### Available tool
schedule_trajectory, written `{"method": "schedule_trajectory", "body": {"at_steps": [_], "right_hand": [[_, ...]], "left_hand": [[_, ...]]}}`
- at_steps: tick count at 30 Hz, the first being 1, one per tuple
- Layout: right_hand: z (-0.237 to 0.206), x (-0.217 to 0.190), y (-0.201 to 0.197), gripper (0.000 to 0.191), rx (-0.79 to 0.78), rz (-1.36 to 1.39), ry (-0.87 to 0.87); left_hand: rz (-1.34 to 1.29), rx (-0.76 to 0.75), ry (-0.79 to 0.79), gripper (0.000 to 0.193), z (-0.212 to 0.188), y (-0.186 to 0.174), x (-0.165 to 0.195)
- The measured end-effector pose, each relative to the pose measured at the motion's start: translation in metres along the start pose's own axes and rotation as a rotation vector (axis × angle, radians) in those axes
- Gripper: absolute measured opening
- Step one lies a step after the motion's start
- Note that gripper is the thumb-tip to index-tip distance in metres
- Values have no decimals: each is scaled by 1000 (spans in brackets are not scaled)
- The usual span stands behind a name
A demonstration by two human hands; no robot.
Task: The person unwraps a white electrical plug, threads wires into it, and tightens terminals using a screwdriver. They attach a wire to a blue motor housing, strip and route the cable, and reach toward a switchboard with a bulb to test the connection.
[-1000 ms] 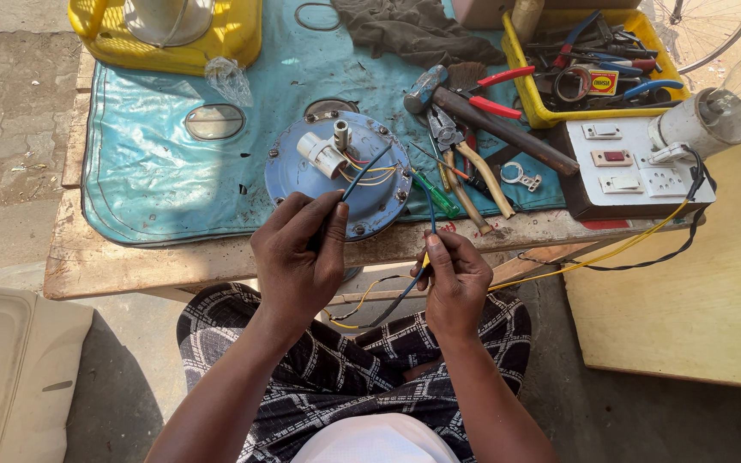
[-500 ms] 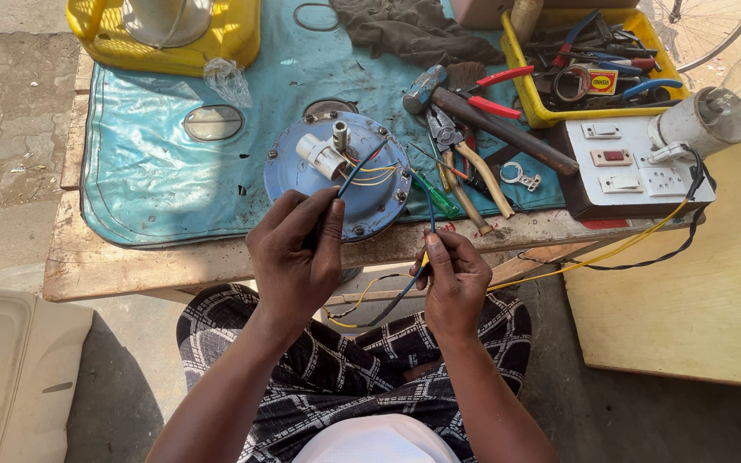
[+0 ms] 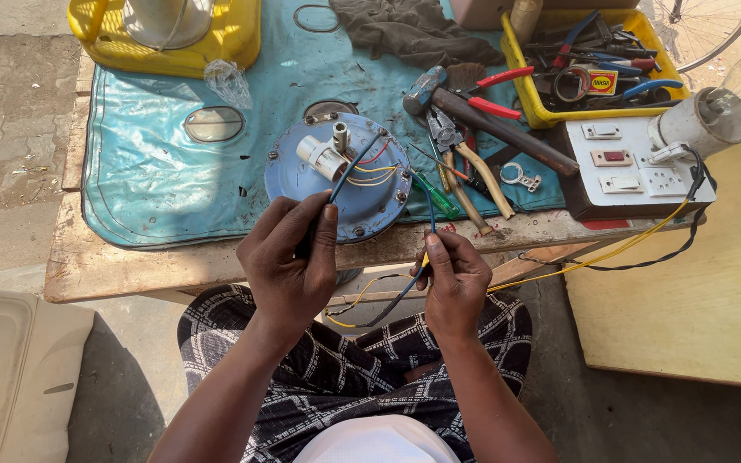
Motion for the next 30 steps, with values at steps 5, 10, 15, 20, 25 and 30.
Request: {"method": "schedule_trajectory", "body": {"at_steps": [5, 10, 15, 20, 25, 30], "right_hand": [[1, -1, 2, 17, -7, -13, -16], [0, 0, 2, 17, -4, -21, -8], [-1, 0, 0, 16, 26, 1, -19], [-10, -12, -9, 15, 130, 73, -123], [-39, -53, 23, 12, 36, -228, -397], [-62, -68, 101, 16, -396, -678, -628]], "left_hand": [[40, 82, -39, 12, -8, -18, -8], [100, 118, -51, 11, -11, -27, -16], [49, 126, -64, 12, -13, -26, -15], [-83, 40, -84, 16, -26, -22, -10], [-937, -169, -480, 26, -65, 25, -33], [-903, -143, -437, 30, -86, 50, -30]]}}
Point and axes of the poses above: each hand's wrist, its own z-axis towards the middle knuckle, its own y-axis out of the palm, x = y × z, the point moved 8 cm from there along z, towards the middle knuckle, and after that the axes turned 14 degrees about -x, right-handed, at the moved point
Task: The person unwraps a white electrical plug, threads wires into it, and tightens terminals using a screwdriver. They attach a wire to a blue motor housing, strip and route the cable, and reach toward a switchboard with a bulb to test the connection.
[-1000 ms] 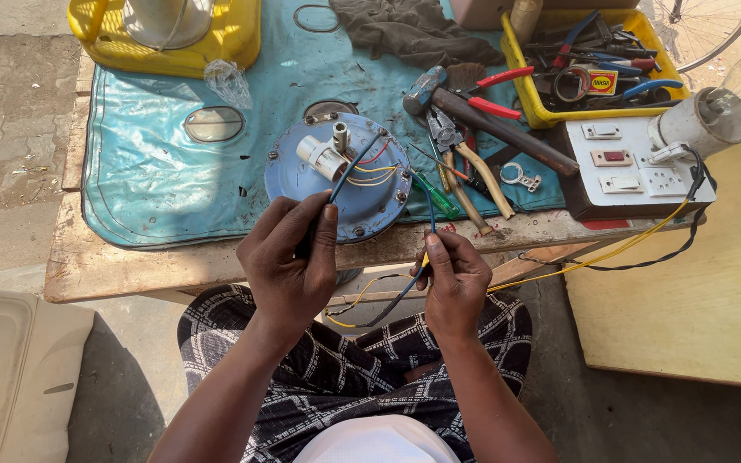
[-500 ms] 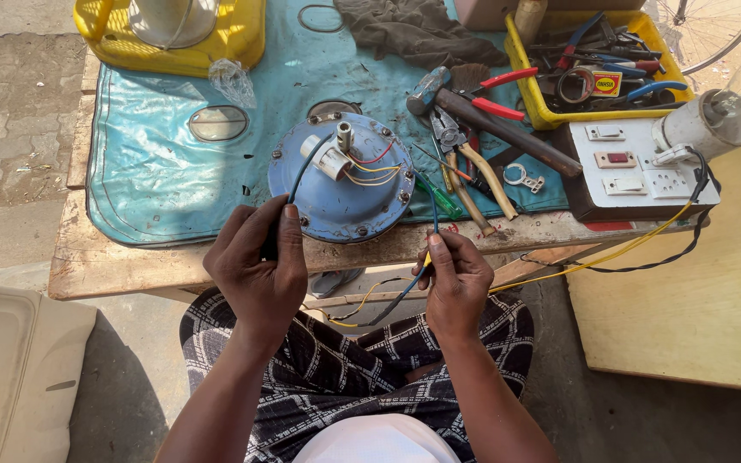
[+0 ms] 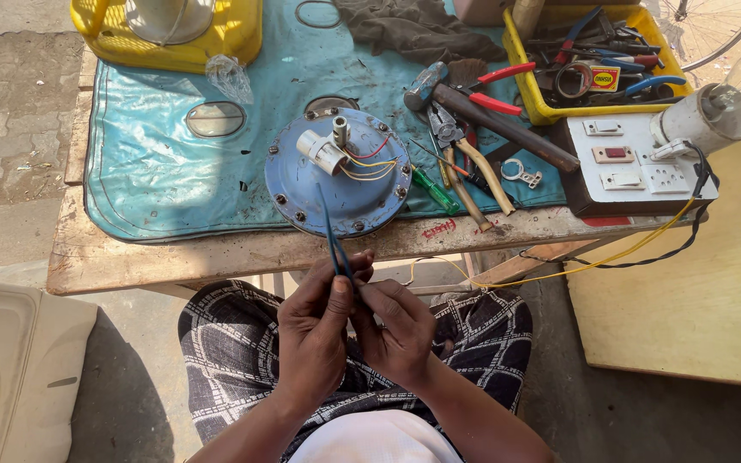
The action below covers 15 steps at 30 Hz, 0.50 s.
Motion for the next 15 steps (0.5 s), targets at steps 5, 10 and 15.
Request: {"method": "schedule_trajectory", "body": {"at_steps": [5, 10, 15], "right_hand": [[13, 36, 4, 16, 16, 319, 179], [36, 123, -9, 23, 294, 706, 515], [59, 150, 2, 24, 303, 814, 593]], "left_hand": [[73, 99, 234, 20, 4, -24, 4], [603, 158, 360, 32, 48, -15, 26], [794, 181, 293, 34, 100, 2, 34]]}}
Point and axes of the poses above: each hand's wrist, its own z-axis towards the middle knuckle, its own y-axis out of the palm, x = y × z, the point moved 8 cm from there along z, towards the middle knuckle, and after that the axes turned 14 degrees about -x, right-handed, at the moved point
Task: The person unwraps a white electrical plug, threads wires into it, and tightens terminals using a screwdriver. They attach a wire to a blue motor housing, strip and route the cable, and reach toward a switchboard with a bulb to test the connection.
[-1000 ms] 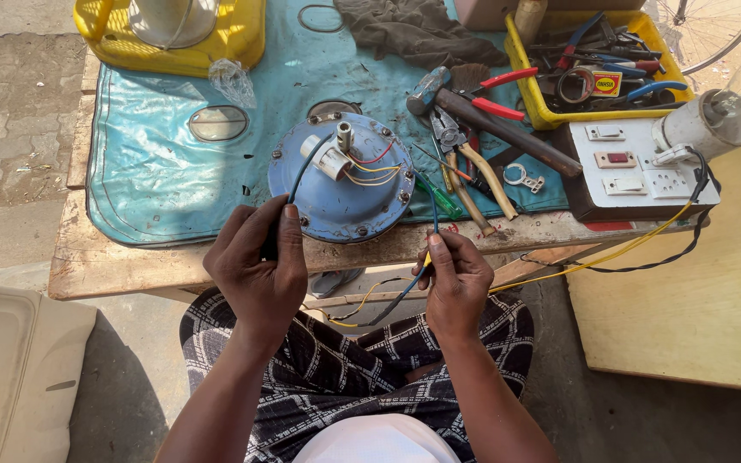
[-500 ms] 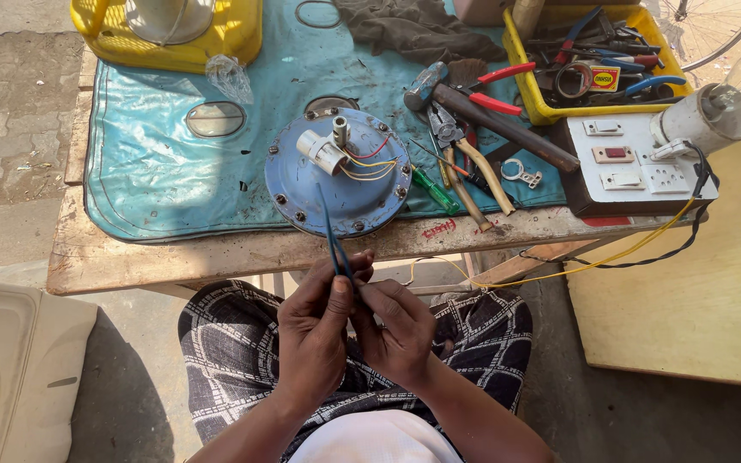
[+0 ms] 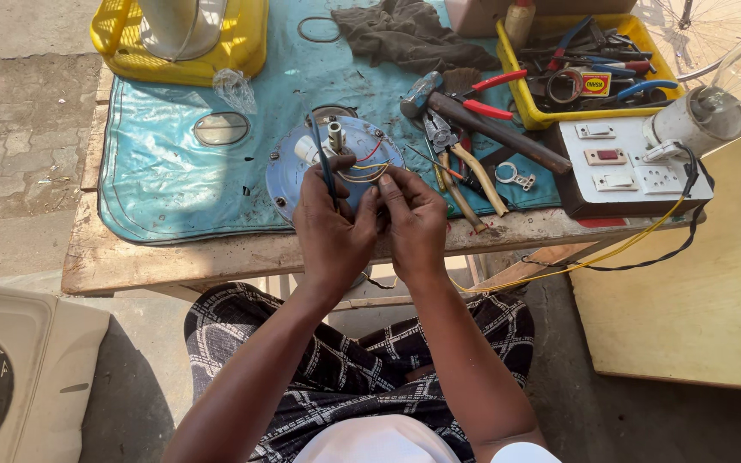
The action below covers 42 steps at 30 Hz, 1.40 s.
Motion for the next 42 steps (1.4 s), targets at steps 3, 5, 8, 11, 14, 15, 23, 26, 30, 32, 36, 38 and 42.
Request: {"method": "schedule_trajectory", "body": {"at_steps": [3, 5, 8, 11, 14, 15, 23, 26, 30, 32, 36, 38, 42], "right_hand": [[1, 1, 8, 23, -25, 83, -27], [-1, 1, 12, 22, -29, 106, -22], [-2, 1, 16, 19, -27, 105, -9], [-3, -2, 20, 18, -28, 69, -28], [-2, -7, 24, 18, -35, 2, -53], [-2, -10, 27, 17, -53, -19, -88], [-12, -28, 41, 16, 50, -518, -317], [-11, -21, 40, 17, 70, -454, -291], [-10, -23, 38, 17, 83, -497, -318], [-12, -26, 39, 17, 83, -537, -344], [-15, -32, 42, 15, 67, -613, -389], [-15, -36, 43, 14, 66, -658, -404], [-16, -41, 46, 14, 52, -709, -441]], "left_hand": [[7, -26, -56, 27, 10, 2, -6], [35, -18, -50, 24, 9, -1, -8], [94, 21, 18, 19, 7, -7, -7], [91, 70, 54, 14, 4, -11, -6], [89, 98, 80, 10, 3, -15, -5], [80, 96, 68, 10, 2, -15, -6], [-56, 109, 0, 21, 3, -21, -16], [-73, 127, 52, 23, 2, -21, -11], [-41, 131, 97, 16, -2, -21, -4], [-9, 126, 89, 12, -3, -21, -3], [56, 111, 71, 15, -4, -21, -1], [91, 109, 85, 16, -4, -20, 0], [123, 111, 117, 18, -4, -20, 1]]}}
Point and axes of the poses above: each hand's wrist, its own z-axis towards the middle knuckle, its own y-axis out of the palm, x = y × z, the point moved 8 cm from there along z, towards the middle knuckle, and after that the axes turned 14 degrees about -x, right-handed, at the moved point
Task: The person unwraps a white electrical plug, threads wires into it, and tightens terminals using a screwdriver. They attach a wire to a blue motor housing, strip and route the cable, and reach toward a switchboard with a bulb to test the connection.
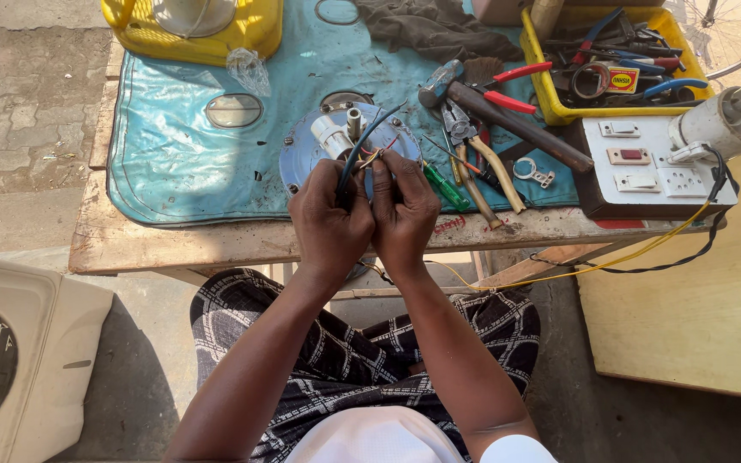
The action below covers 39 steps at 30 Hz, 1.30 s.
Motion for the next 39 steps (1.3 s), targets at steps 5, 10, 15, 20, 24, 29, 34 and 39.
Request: {"method": "schedule_trajectory", "body": {"at_steps": [5, 10, 15, 20, 24, 29, 34, 39], "right_hand": [[1, -1, -1, 13, -4, -17, -6], [2, -9, -1, 15, -13, -53, -91], [0, -5, 0, 16, -23, -25, -44], [-2, 16, 5, 15, -66, 202, 84], [-4, 33, 11, 14, -63, 450, 170], [-5, 27, 13, 12, -73, 352, 137], [-3, 3, 8, 9, -53, 0, 18], [-1, -10, 7, 12, -58, -51, -89]], "left_hand": [[21, -22, 16, 18, -1, 1, 0], [44, -53, 17, 16, 1, 0, 4], [-228, -97, -149, 12, 4, 1, -10], [-345, -105, -168, 16, 7, 6, -15], [-372, -90, -163, 13, 7, 9, -18], [-238, -47, -137, 6, 7, 5, -17], [-55, -20, -9, 2, 7, -2, -4], [0, -11, 55, 5, 6, -1, 2]]}}
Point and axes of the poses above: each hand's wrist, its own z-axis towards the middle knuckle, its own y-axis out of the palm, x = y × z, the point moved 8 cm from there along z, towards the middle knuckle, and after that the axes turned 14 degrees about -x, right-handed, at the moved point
